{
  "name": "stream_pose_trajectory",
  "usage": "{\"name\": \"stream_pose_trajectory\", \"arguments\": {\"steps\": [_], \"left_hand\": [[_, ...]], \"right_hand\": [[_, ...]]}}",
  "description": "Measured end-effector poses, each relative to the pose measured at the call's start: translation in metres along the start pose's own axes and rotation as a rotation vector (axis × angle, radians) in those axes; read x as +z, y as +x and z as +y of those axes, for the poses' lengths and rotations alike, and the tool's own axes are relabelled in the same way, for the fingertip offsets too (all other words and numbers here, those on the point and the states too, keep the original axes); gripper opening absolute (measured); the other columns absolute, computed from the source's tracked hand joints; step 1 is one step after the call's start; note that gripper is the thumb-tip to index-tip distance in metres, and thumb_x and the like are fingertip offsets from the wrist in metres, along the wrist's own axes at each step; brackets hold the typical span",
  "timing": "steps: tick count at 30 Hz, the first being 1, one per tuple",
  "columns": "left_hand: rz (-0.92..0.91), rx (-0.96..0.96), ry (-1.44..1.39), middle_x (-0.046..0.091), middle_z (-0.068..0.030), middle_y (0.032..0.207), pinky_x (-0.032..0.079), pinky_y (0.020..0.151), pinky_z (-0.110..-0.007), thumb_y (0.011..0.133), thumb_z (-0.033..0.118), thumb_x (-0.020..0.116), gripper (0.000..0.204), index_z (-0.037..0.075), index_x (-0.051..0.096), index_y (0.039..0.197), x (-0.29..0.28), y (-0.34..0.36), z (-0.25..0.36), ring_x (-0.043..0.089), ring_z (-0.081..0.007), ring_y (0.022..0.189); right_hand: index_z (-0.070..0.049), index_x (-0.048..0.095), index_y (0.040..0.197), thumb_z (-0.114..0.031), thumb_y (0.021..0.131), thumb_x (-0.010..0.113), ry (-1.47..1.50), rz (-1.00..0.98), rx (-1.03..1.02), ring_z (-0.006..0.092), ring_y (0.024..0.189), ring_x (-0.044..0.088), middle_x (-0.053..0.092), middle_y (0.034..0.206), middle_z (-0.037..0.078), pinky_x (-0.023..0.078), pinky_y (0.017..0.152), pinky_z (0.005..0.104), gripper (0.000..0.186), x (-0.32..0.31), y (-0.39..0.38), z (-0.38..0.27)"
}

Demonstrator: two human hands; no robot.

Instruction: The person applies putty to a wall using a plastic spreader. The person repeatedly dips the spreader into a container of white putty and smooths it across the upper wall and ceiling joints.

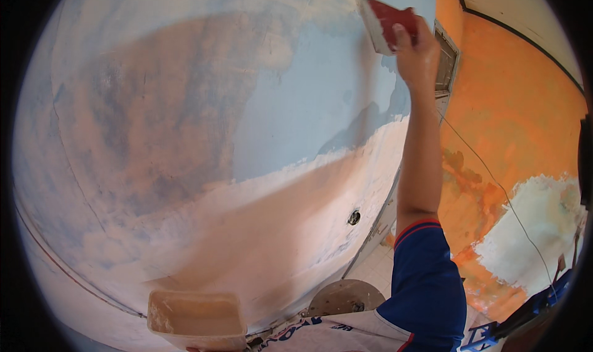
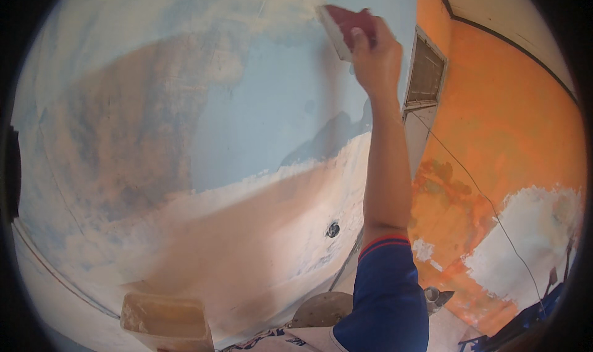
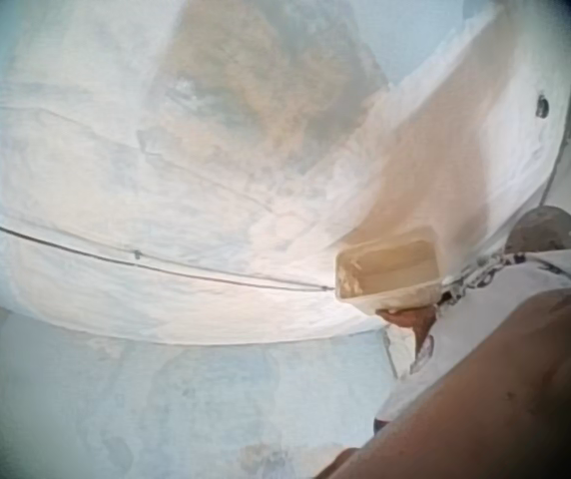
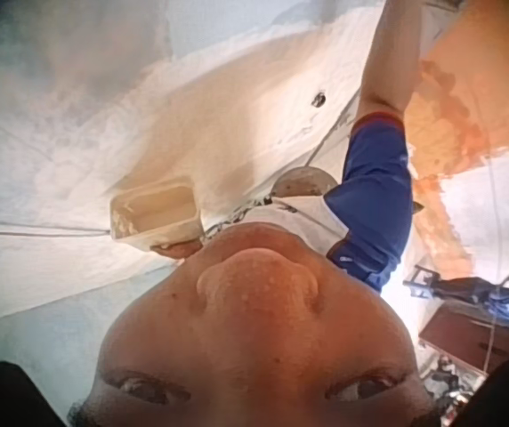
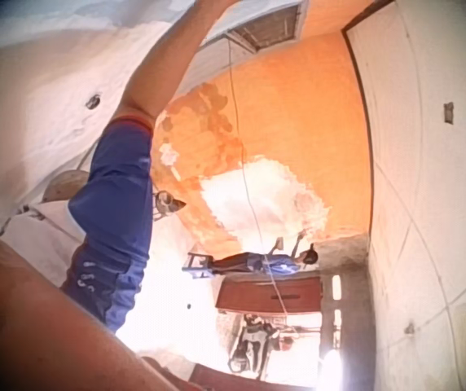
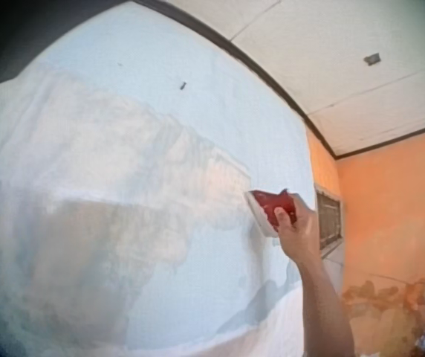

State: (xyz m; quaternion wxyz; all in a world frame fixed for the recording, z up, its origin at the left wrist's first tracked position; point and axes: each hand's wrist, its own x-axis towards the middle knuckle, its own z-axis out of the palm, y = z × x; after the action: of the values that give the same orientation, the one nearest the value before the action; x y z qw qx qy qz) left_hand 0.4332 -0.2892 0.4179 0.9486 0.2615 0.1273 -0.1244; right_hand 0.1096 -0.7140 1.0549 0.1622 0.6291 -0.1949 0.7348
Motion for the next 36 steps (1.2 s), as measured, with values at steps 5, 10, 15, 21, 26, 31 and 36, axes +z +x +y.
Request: {"name": "stream_pose_trajectory", "arguments": {"steps": [5, 10, 15, 21, 26, 31, 36], "left_hand": [[0.236, 0.595, 0.306, 0.069, -0.0089, 0.124, 0.061, 0.083, -0.051, 0.099, 0.058, 0.052, 0.052, 0.021, 0.064, 0.133, 0.005, 0.011, -0.029, 0.069, -0.03, 0.099], [0.256, 0.493, 0.11, 0.075, -0.0112, 0.11, 0.062, 0.073, -0.046, 0.101, 0.047, 0.056, 0.041, 0.015, 0.074, 0.118, 0.009, -0.001, -0.007, 0.072, -0.0255, 0.086], [0.288, 0.431, 0.073, 0.075, -0.0141, 0.096, 0.061, 0.065, -0.042, 0.1, 0.038, 0.062, 0.035, 0.007, 0.076, 0.101, 0.048, -0.029, -0.013, 0.072, -0.0259, 0.078], [0.099, 0.258, 0.032, 0.075, -0.0162, 0.09, 0.06, 0.062, -0.041, 0.099, 0.034, 0.064, 0.035, 0.002, 0.075, 0.094, 0.098, -0.058, 0.012, 0.072, -0.0266, 0.074], [0.002, 0.192, 0.048, 0.073, -0.0167, 0.094, 0.06, 0.064, -0.042, 0.099, 0.036, 0.063, 0.035, 0.002, 0.073, 0.099, 0.104, -0.061, 0.018, 0.071, -0.0275, 0.077], [-0.032, 0.162, 0.064, 0.072, -0.0172, 0.098, 0.06, 0.066, -0.043, 0.099, 0.038, 0.061, 0.037, 0.003, 0.07, 0.104, 0.112, -0.064, 0.019, 0.071, -0.0283, 0.081], [-0.055, 0.144, 0.073, 0.071, -0.0177, 0.102, 0.06, 0.069, -0.044, 0.1, 0.039, 0.06, 0.038, 0.003, 0.067, 0.109, 0.114, -0.065, 0.018, 0.07, -0.0292, 0.084]], "right_hand": [[0.002, 0.064, 0.117, -0.013, 0.095, 0.065, 0.185, 0.014, 0.134, 0.0193, 0.086, 0.068, 0.072, 0.097, 0.014, 0.053, 0.081, 0.0325, 0.026, 0.002, -0.003, -0.011], [0.003, 0.064, 0.117, -0.013, 0.095, 0.063, 0.007, -0.066, 0.104, 0.0272, 0.087, 0.073, 0.074, 0.101, 0.019, 0.055, 0.082, 0.0362, 0.028, 0.01, -0.004, -0.001], [0.003, 0.065, 0.115, -0.013, 0.095, 0.066, 0.115, 0.036, 0.076, 0.0169, 0.081, 0.067, 0.073, 0.093, 0.013, 0.053, 0.077, 0.0305, 0.025, -0.007, -0.003, -0.005], [0.001, 0.064, 0.12, -0.012, 0.095, 0.063, 0.068, -0.053, 0.108, 0.0292, 0.088, 0.072, 0.074, 0.099, 0.02, 0.054, 0.082, 0.0363, 0.029, -0.003, -0.009, -0.005], [0.001, 0.064, 0.119, -0.012, 0.094, 0.064, 0.066, -0.039, 0.108, 0.03, 0.087, 0.073, 0.074, 0.098, 0.02, 0.054, 0.081, 0.0365, 0.028, -0.005, -0.01, -0.007], [0.0, 0.064, 0.119, -0.012, 0.094, 0.064, 0.071, -0.076, 0.089, 0.0305, 0.084, 0.073, 0.074, 0.096, 0.02, 0.055, 0.079, 0.0374, 0.028, 0.003, -0.004, 0.007], [0.001, 0.064, 0.119, -0.013, 0.094, 0.064, 0.089, -0.01, 0.049, 0.0308, 0.085, 0.073, 0.074, 0.097, 0.02, 0.055, 0.076, 0.0385, 0.029, -0.006, -0.001, -0.004]]}}
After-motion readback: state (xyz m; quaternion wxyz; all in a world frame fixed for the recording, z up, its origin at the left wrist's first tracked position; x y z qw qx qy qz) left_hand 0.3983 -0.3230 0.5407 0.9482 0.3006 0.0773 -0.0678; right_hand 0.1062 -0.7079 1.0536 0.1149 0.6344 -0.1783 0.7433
